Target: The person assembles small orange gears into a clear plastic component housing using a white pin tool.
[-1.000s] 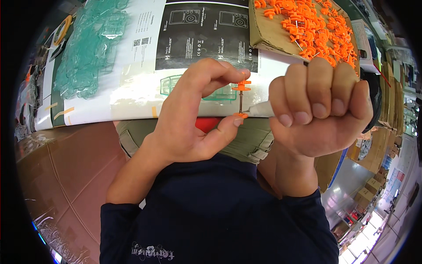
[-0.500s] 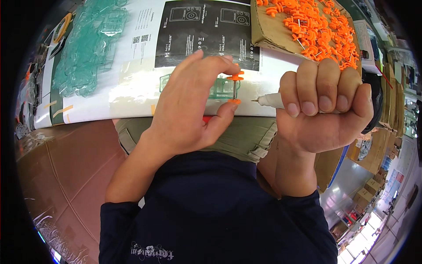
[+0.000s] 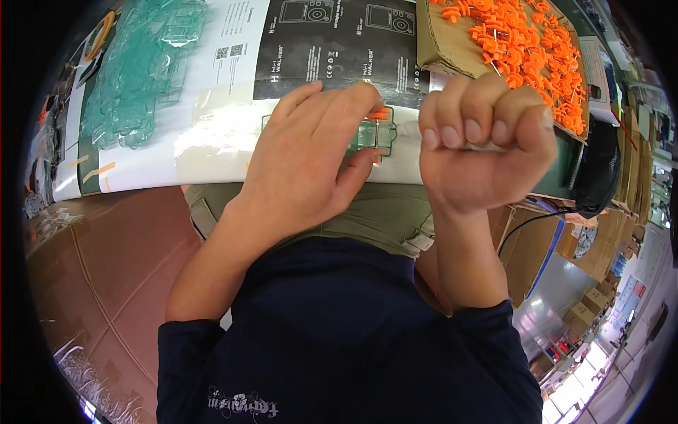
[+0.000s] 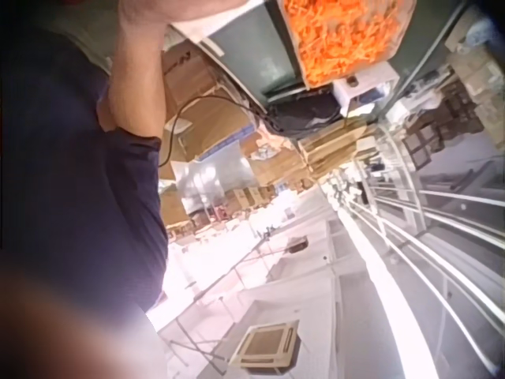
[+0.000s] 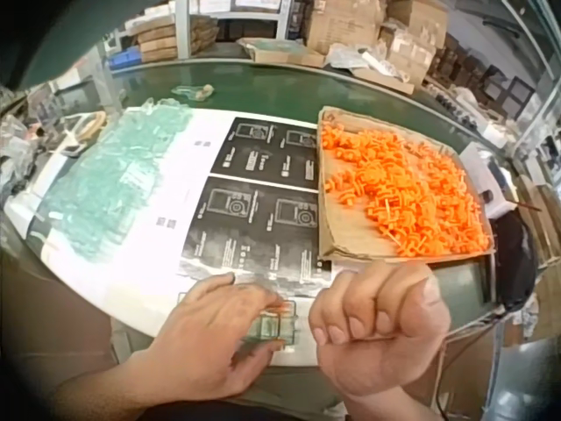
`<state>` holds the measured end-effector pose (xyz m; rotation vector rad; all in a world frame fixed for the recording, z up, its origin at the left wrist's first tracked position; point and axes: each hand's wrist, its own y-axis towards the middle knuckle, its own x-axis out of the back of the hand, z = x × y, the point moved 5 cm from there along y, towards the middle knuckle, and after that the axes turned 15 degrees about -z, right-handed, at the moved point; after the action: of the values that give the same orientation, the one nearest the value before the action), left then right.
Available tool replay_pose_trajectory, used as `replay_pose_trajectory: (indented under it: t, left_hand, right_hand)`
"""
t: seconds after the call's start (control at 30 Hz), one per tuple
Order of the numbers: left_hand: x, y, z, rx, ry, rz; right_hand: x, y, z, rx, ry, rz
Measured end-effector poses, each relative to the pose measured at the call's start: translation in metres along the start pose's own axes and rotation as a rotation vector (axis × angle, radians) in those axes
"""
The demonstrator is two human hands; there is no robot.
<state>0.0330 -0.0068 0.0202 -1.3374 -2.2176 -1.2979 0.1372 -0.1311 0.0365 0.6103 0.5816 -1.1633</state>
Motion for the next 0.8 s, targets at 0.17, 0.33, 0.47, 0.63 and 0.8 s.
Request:
replay_pose_trajectory:
  t: [0.17, 0.33, 0.47, 0.63, 0.8]
  left_hand:
    - [0.0, -0.003, 0.005, 0.026, -0.01, -0.015]
    - [0.0, -0.004, 0.009, 0.022, 0.003, -0.019]
    - [0.001, -0.003, 0.008, 0.013, -0.006, -0.002]
    - [0.0, -0.006, 0.008, -0.01, -0.009, -0.021]
    - [-0.003, -0.013, 0.007, -0.11, 0.017, -0.106]
  right_hand:
    - [-0.003, 0.007, -0.016, 0.012, -0.091, -0.091]
    - [-0.008, 0.012, -0.02, -0.107, -0.171, -0.084]
    - [-0.017, 0.01, -0.021, -0.082, -0.287, 0.026]
    - [-0.015, 0.006, -0.028, -0.132, -0.274, -0.118]
    - [0.001, -0.007, -0.003, -0.014, -0.061, -0.022]
